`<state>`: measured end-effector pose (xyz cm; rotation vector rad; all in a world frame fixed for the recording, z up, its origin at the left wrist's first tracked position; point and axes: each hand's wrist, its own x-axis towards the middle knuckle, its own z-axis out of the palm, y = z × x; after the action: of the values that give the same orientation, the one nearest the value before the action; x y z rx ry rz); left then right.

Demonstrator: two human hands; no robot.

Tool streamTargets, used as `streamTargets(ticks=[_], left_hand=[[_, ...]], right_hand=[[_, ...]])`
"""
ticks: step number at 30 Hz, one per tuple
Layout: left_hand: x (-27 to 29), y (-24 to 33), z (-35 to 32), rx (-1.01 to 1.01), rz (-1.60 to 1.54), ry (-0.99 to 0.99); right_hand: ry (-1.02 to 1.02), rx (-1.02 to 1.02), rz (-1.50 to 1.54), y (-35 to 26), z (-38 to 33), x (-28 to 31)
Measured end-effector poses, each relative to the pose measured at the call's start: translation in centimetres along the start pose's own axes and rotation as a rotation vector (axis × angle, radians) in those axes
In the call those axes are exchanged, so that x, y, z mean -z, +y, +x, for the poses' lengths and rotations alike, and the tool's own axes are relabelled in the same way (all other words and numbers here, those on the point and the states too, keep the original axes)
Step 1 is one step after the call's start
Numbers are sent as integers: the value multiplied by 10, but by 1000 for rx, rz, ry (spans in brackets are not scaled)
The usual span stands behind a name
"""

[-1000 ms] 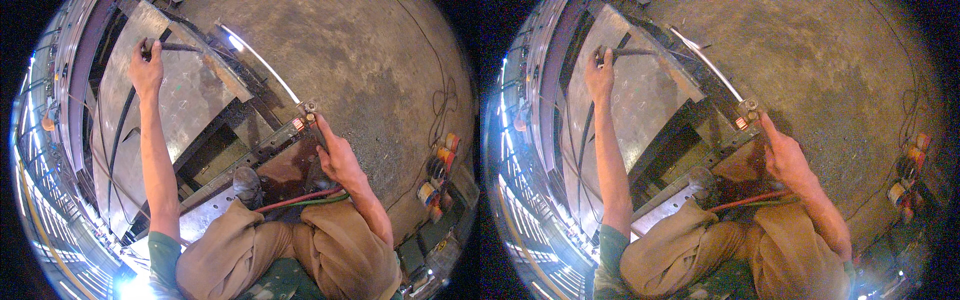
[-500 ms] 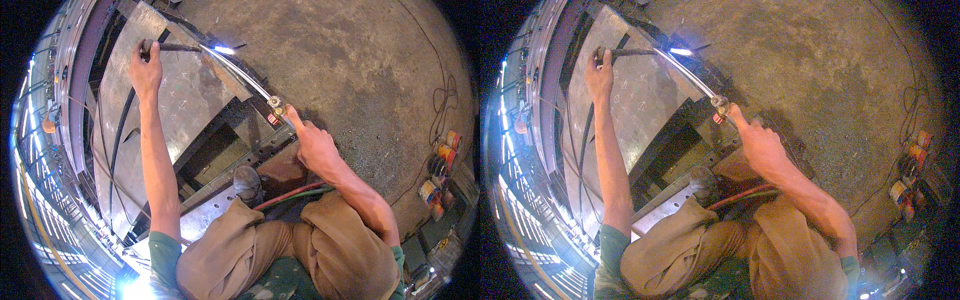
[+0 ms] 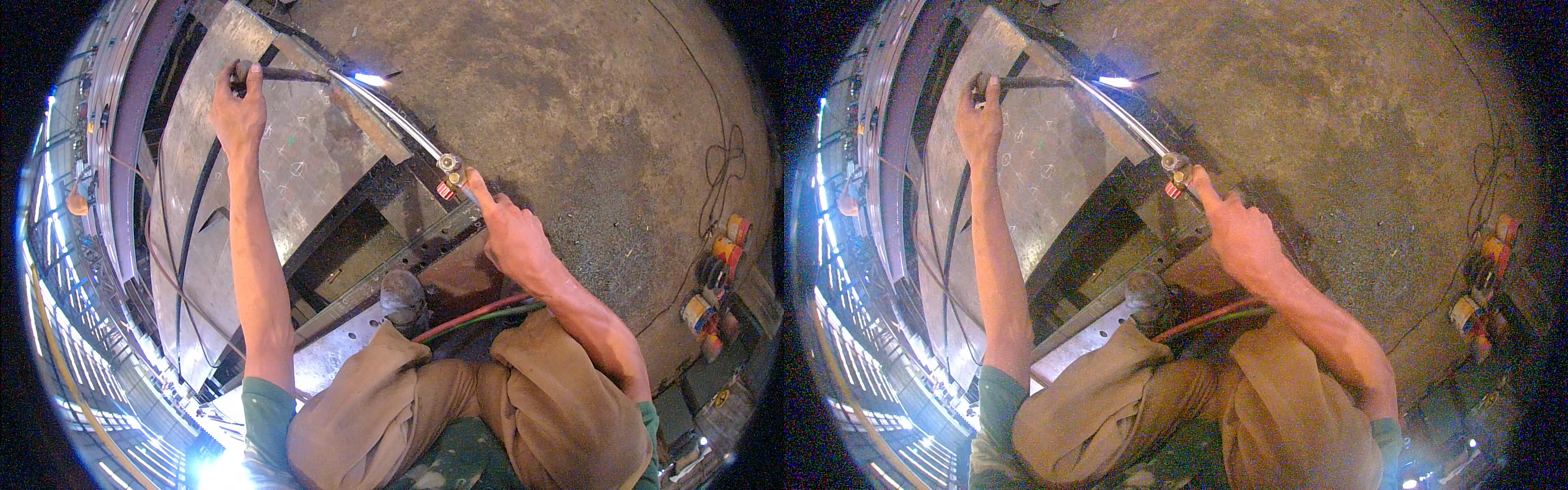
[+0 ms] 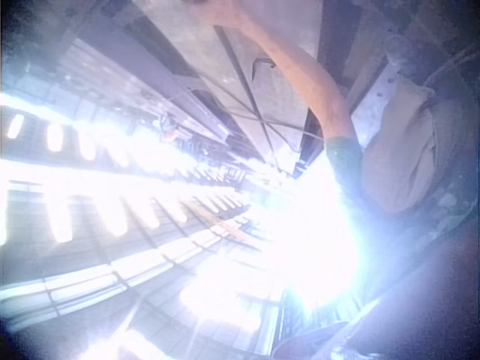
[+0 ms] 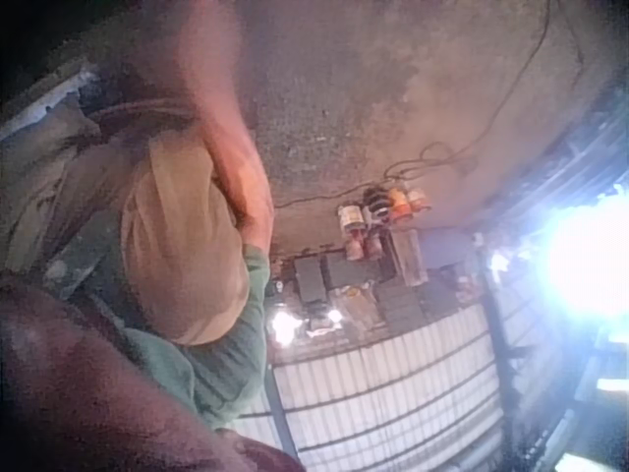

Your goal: The person uses a handheld cutting torch to cut a large metal sheet along marked lines. They adjust the torch and reposition the sheet as needed while cutting. Another person briefly assists by moving the cut piece aside.

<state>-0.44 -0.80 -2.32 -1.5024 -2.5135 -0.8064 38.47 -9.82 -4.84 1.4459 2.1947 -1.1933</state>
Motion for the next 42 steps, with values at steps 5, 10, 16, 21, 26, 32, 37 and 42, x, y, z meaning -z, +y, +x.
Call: streamTargets(ticks=[5,10,16,21,26,32,37,42], left_hand=[[2,-3,1,-12,8,-1],[9,6,-2,-60,-30,5],[16,4,-14,-260,87,115],[14,15,-77,-206,4,121],[19,14,-226,76,-282,-788],[82,7,-354,235,-112,-1498],[149,-50,-403,548,150,-950],[211,-143,-528,750,206,-759]], right_hand=[[83,112,86,10,13,1],[186,300,233,2,71,21],[214,355,252,-53,124,41],[187,389,264,-78,133,43],[267,446,292,-75,158,27],[462,517,382,-67,176,31],[588,614,663,-71,201,28],[664,619,745,-72,213,41]])
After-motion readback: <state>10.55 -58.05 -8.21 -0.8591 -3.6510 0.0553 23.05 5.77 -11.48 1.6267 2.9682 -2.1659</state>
